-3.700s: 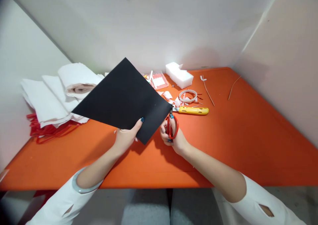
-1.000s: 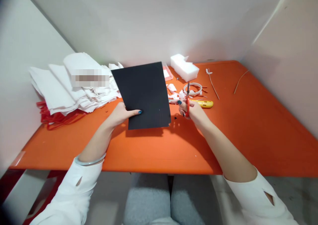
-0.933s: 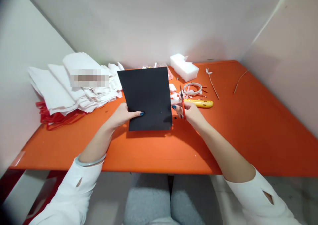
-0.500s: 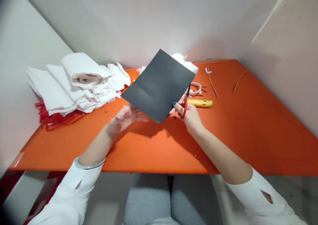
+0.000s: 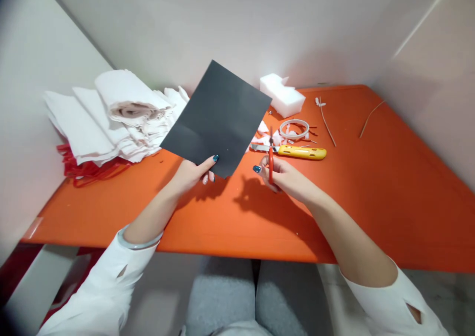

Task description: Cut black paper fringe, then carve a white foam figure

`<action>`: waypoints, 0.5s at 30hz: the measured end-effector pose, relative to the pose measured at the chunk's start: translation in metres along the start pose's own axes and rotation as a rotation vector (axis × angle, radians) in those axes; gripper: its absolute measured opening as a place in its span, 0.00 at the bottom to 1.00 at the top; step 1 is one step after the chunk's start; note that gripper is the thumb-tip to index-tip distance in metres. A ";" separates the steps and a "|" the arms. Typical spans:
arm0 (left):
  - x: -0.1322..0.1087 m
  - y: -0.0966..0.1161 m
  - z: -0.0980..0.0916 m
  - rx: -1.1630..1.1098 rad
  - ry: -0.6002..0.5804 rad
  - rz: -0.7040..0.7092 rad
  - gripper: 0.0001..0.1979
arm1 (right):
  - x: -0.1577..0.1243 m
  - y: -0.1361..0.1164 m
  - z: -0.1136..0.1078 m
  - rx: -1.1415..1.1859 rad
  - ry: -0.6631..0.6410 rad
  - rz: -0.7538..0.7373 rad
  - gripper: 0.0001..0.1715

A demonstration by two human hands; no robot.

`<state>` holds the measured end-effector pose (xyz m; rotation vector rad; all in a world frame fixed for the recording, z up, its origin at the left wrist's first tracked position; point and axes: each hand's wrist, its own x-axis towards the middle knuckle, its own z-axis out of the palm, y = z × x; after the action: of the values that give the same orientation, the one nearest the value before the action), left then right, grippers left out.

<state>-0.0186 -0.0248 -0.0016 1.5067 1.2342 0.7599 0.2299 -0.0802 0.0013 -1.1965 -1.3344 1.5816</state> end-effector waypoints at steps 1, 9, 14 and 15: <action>0.001 0.001 -0.001 -0.009 0.034 0.014 0.23 | -0.001 -0.002 0.000 -0.029 -0.033 0.003 0.14; 0.004 0.000 -0.001 -0.113 0.031 0.033 0.23 | 0.000 0.002 0.008 -0.245 -0.131 -0.054 0.15; 0.004 -0.001 0.001 -0.177 -0.037 -0.031 0.25 | 0.000 0.002 0.007 -0.288 -0.051 -0.155 0.23; 0.004 -0.001 0.001 -0.168 -0.040 -0.044 0.25 | -0.001 0.002 0.007 -0.270 -0.036 -0.151 0.23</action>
<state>-0.0168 -0.0212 -0.0034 1.3480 1.1412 0.7803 0.2234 -0.0832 -0.0007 -1.1979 -1.6612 1.3529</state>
